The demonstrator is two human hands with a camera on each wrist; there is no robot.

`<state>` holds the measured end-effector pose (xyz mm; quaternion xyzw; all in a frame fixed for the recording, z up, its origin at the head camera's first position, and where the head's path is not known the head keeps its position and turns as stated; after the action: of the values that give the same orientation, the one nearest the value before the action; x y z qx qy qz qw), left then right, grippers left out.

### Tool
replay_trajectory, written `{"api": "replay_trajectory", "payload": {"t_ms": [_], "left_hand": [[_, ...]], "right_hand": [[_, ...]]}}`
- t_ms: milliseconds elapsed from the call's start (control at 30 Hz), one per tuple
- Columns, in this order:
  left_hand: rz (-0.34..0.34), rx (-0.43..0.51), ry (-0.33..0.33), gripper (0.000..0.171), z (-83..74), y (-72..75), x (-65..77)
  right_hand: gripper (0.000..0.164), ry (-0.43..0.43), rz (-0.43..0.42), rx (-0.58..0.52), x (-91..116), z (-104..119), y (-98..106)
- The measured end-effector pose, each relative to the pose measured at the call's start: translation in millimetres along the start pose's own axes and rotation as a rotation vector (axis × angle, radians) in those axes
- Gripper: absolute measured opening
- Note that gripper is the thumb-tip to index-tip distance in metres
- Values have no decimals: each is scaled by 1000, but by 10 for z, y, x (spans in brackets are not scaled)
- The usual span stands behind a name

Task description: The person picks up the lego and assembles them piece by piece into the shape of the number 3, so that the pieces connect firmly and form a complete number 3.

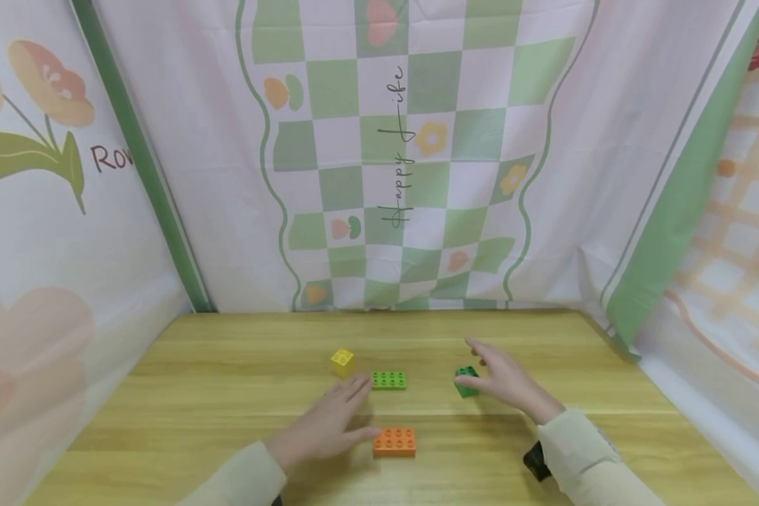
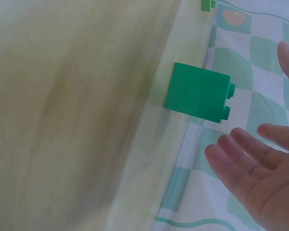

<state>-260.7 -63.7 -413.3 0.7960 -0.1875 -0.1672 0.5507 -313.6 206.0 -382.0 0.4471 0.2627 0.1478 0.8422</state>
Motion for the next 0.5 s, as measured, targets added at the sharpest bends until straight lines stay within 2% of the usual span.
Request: {"api": "replay_trajectory", "payload": {"t_ms": [267, 500], "left_hand": [[50, 90, 14, 82, 2, -90, 12], [55, 84, 18, 82, -1, -140, 15]], "right_hand": [[80, -107, -10, -96, 51, -114, -73], [78, -140, -18, -151, 84, -184, -106]]}}
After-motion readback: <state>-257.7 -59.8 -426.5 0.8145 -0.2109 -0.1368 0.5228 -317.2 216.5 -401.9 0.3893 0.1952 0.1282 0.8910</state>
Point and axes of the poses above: each hand's wrist, its own x-axis away from the middle knuckle, its own y-axis out of the back of the hand, z = x × y, the point moved 6 cm from there along -x, towards the middle knuckle, and after that the axes turned 12 degrees about y, right-handed, at the moved point
